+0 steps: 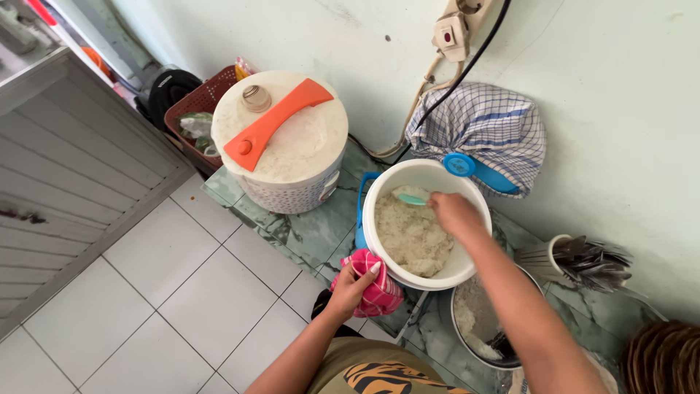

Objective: The person uses a plastic scoop to transfer rice from a large white insulated container into a metal pot, then covers the pot with a blue patterned cloth and a red checkered cloth.

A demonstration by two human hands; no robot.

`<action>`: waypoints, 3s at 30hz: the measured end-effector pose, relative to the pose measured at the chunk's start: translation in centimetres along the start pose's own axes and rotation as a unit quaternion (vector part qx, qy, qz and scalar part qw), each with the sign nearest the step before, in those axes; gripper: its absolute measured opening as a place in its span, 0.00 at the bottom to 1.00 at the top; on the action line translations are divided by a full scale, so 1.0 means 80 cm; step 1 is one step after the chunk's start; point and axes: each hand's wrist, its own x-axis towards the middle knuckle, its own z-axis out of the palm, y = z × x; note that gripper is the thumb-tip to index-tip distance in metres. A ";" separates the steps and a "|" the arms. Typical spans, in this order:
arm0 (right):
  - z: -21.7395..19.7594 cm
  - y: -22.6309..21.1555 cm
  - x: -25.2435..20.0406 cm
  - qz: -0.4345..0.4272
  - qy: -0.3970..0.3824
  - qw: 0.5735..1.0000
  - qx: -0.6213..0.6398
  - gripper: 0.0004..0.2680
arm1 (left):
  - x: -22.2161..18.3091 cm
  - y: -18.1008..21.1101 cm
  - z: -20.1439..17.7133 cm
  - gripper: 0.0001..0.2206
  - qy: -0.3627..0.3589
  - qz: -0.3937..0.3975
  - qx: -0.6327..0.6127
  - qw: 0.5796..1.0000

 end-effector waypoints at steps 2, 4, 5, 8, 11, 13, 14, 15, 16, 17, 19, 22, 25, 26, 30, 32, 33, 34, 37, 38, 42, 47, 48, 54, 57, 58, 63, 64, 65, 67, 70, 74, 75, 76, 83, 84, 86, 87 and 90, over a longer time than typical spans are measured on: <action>0.021 -0.013 -0.009 -0.008 -0.011 1.000 -0.022 0.09 | 0.002 -0.002 -0.002 0.09 -0.011 0.002 -0.003 1.000; 0.035 -0.022 -0.018 -0.014 -0.035 0.998 -0.042 0.09 | 0.003 -0.003 -0.003 0.09 -0.014 0.003 -0.001 1.000; 0.041 -0.023 -0.025 -0.017 -0.052 0.997 -0.051 0.09 | 0.004 -0.004 -0.004 0.08 -0.012 0.003 0.003 1.000; 0.037 -0.015 -0.030 -0.036 -0.117 0.991 -0.046 0.09 | 0.002 -0.005 -0.006 0.08 -0.019 0.005 0.002 1.000; 0.007 0.012 -0.012 -0.048 -0.206 0.977 -0.039 0.08 | 0.007 -0.005 -0.009 0.08 -0.022 0.003 -0.006 1.000; -0.019 0.032 0.005 -0.065 -0.207 0.975 -0.036 0.07 | 0.006 -0.008 -0.010 0.09 -0.020 -0.002 -0.005 1.000; -0.029 0.038 0.013 -0.080 -0.174 0.981 -0.036 0.07 | 0.004 -0.008 -0.011 0.09 -0.020 -0.002 -0.001 1.000; -0.032 0.037 0.022 -0.052 -0.134 0.989 -0.039 0.07 | 0.004 -0.009 -0.011 0.09 -0.019 -0.002 0.002 1.000; -0.032 0.033 0.031 -0.024 -0.094 0.994 -0.042 0.08 | 0.007 -0.009 -0.011 0.09 -0.020 -0.002 -0.003 1.000; -0.026 0.027 0.036 0.004 -0.054 0.998 -0.044 0.09 | 0.008 -0.010 -0.012 0.09 -0.020 -0.004 -0.007 1.000; 0.008 -0.003 0.036 0.034 -0.045 0.998 0.009 0.08 | 0.007 -0.013 -0.014 0.09 -0.017 -0.008 -0.008 1.000; 0.037 -0.042 0.012 0.015 -0.049 0.998 -0.043 0.09 | 0.010 -0.017 -0.016 0.09 -0.012 -0.006 -0.001 1.000; 0.041 -0.051 -0.027 -0.016 -0.106 0.993 -0.055 0.10 | 0.007 -0.022 -0.017 0.09 -0.013 0.004 0.005 1.000; 0.044 -0.052 -0.045 -0.024 -0.130 0.989 -0.059 0.10 | 0.005 -0.023 -0.016 0.09 -0.013 0.006 0.006 1.000; 0.014 -0.030 -0.069 -0.037 -0.224 0.970 -0.082 0.10 | 0.010 -0.013 -0.016 0.09 -0.031 0.009 0.005 0.999; -0.007 -0.014 -0.059 -0.027 -0.263 0.962 -0.072 0.11 | 0.009 -0.009 -0.016 0.09 -0.031 0.001 0.002 1.000; -0.019 -0.006 -0.049 -0.018 -0.275 0.960 -0.056 0.11 | 0.010 -0.008 -0.016 0.09 -0.032 -0.002 0.001 0.999; -0.029 0.002 -0.038 -0.004 -0.218 0.975 -0.037 0.10 | 0.011 -0.006 -0.016 0.09 -0.034 -0.003 0.005 0.999; -0.037 0.015 -0.012 0.091 -0.108 0.988 -0.065 0.11 | 0.008 -0.007 -0.017 0.08 -0.032 -0.004 0.008 0.999; -0.031 0.017 -0.009 0.132 -0.082 0.984 -0.087 0.12 | 0.006 -0.008 -0.017 0.08 -0.031 -0.006 0.005 0.999; 0.010 0.008 -0.017 0.094 -0.100 0.986 -0.095 0.11 | 0.007 -0.008 -0.016 0.08 -0.024 -0.013 -0.002 1.000; 0.028 0.000 -0.050 0.052 -0.216 0.967 -0.126 0.12 | 0.006 -0.006 -0.012 0.09 -0.011 -0.015 -0.001 1.000; 0.019 0.002 -0.055 0.045 -0.228 0.964 -0.132 0.12 | 0.006 -0.006 -0.012 0.09 -0.003 -0.022 -0.003 1.000; -0.064 0.006 -0.065 -0.006 -0.258 0.960 -0.109 0.11 | 0.008 -0.003 -0.014 0.09 -0.019 -0.021 -0.001 1.000; -0.066 -0.009 -0.076 -0.005 -0.275 0.954 -0.116 0.11 | 0.006 0.000 -0.016 0.09 -0.043 -0.023 -0.016 0.999; -0.057 -0.016 -0.081 -0.016 -0.285 0.948 -0.145 0.11 | 0.005 0.000 -0.016 0.09 -0.038 -0.030 -0.013 0.999; -0.031 -0.033 -0.073 -0.002 -0.213 0.968 -0.131 0.10 | 0.004 0.003 -0.013 0.09 -0.033 -0.031 -0.002 0.999; -0.032 -0.030 -0.067 0.017 -0.210 0.971 -0.116 0.09 | 0.002 0.004 -0.013 0.09 -0.032 -0.032 -0.004 0.999; -0.037 -0.026 -0.061 0.036 -0.205 0.973 -0.101 0.09 | 0.003 0.004 -0.013 0.09 -0.033 -0.032 -0.006 0.999; -0.050 -0.015 -0.050 0.028 -0.182 0.978 -0.094 0.08 | 0.003 0.002 -0.015 0.09 -0.037 -0.034 -0.004 0.999; -0.059 -0.009 -0.046 0.022 -0.128 0.986 -0.109 0.09 | 0.002 -0.007 -0.019 0.09 -0.040 -0.039 0.014 0.998; -0.053 -0.024 -0.051 0.005 -0.164 0.976 -0.145 0.10 | -0.008 -0.019 -0.026 0.09 -0.060 -0.050 0.067 0.995; -0.056 -0.022 -0.059 0.015 -0.154 0.979 -0.135 0.10 | -0.011 -0.023 -0.025 0.09 -0.076 -0.052 0.082 0.992; -0.062 -0.017 -0.069 0.025 -0.143 0.982 -0.125 0.10 | -0.013 -0.025 -0.024 0.09 -0.089 -0.070 0.085 0.990; -0.173 0.063 -0.227 0.002 -0.067 0.995 0.075 0.10 | -0.033 -0.040 0.016 0.09 -0.200 -0.115 0.190 0.954; -0.184 0.074 -0.252 0.049 -0.093 0.993 0.061 0.09 | -0.032 -0.044 0.026 0.09 -0.227 -0.095 0.199 0.949; -0.185 0.091 -0.295 0.135 -0.156 0.977 0.058 0.09 | -0.029 -0.056 0.047 0.10 -0.239 -0.119 0.182 0.946; -0.179 0.100 -0.309 0.173 -0.193 0.964 0.067 0.09 | -0.025 -0.063 0.057 0.10 -0.245 -0.130 0.172 0.945; -0.133 0.126 -0.319 0.201 -0.304 0.929 0.069 0.10 | -0.011 -0.084 0.081 0.10 -0.243 -0.069 0.280 0.926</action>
